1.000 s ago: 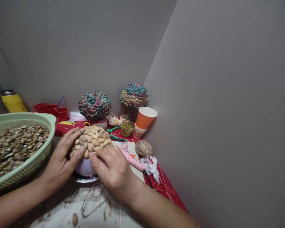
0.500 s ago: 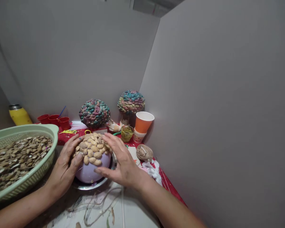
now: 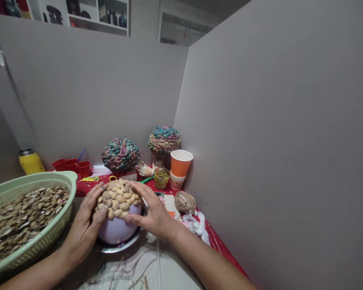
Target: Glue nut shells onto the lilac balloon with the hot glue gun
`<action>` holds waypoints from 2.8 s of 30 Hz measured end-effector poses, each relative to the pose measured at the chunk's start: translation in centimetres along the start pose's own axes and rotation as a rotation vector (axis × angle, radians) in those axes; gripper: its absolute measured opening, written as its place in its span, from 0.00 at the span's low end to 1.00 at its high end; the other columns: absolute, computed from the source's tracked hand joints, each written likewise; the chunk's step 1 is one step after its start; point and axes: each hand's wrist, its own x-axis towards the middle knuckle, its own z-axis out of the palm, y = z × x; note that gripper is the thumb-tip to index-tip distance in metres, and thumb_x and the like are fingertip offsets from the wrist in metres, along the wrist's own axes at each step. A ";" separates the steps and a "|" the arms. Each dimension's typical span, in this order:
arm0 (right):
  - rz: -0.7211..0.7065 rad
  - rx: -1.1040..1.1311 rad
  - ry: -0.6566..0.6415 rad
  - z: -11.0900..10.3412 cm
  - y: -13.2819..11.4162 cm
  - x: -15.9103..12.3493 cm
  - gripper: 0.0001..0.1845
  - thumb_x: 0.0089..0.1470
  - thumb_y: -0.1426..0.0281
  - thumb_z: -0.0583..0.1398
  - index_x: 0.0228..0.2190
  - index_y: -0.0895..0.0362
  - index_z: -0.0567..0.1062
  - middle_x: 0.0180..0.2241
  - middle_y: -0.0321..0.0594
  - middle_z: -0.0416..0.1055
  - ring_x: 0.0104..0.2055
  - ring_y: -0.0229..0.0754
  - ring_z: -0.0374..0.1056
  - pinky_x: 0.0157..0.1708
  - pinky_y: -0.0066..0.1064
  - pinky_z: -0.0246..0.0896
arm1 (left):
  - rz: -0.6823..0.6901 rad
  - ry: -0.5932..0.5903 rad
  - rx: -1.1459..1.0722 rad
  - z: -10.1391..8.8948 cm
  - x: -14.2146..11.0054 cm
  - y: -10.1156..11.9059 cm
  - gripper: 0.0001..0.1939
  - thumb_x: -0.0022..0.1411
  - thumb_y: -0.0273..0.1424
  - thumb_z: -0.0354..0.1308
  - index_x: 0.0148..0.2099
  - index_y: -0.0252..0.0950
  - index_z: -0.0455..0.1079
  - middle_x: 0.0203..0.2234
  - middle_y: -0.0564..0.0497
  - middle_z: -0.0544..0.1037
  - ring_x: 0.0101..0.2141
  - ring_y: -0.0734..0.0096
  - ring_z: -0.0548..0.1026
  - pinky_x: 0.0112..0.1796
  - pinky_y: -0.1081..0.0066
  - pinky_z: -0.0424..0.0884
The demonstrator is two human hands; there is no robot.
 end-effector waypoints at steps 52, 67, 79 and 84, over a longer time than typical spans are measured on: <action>0.047 0.109 0.029 0.3 -0.6 0.6 0.39 0.48 0.44 0.63 0.57 0.50 0.66 0.60 0.48 0.61 0.63 0.53 0.55 0.62 0.50 0.49 | 0.022 -0.004 -0.007 0.1 0.1 -0.1 0.22 0.69 0.38 0.46 0.63 0.41 0.56 0.63 0.41 0.61 0.63 0.55 0.57 0.61 0.46 0.52; 0.040 0.091 0.029 0.5 -0.5 0.3 0.39 0.50 0.45 0.62 0.59 0.49 0.63 0.61 0.47 0.59 0.64 0.52 0.54 0.63 0.48 0.48 | 0.042 -0.019 0.028 0.1 -0.1 -0.2 0.23 0.69 0.39 0.46 0.64 0.42 0.54 0.64 0.41 0.59 0.63 0.54 0.56 0.61 0.45 0.52; -0.061 -0.004 0.107 0.1 -1.4 -0.1 0.37 0.52 0.49 0.62 0.59 0.46 0.62 0.62 0.46 0.58 0.63 0.54 0.54 0.61 0.49 0.51 | 0.048 -0.020 0.020 0.0 0.0 -0.2 0.23 0.69 0.38 0.45 0.64 0.41 0.54 0.63 0.42 0.60 0.63 0.56 0.56 0.61 0.47 0.52; -0.457 -0.276 0.165 0.0 -2.1 -0.7 0.27 0.57 0.64 0.61 0.57 0.42 0.65 0.57 0.42 0.64 0.57 0.54 0.61 0.55 0.52 0.58 | 0.035 -0.006 0.030 0.0 0.0 -0.1 0.23 0.69 0.39 0.45 0.64 0.40 0.56 0.63 0.41 0.61 0.62 0.55 0.58 0.61 0.47 0.54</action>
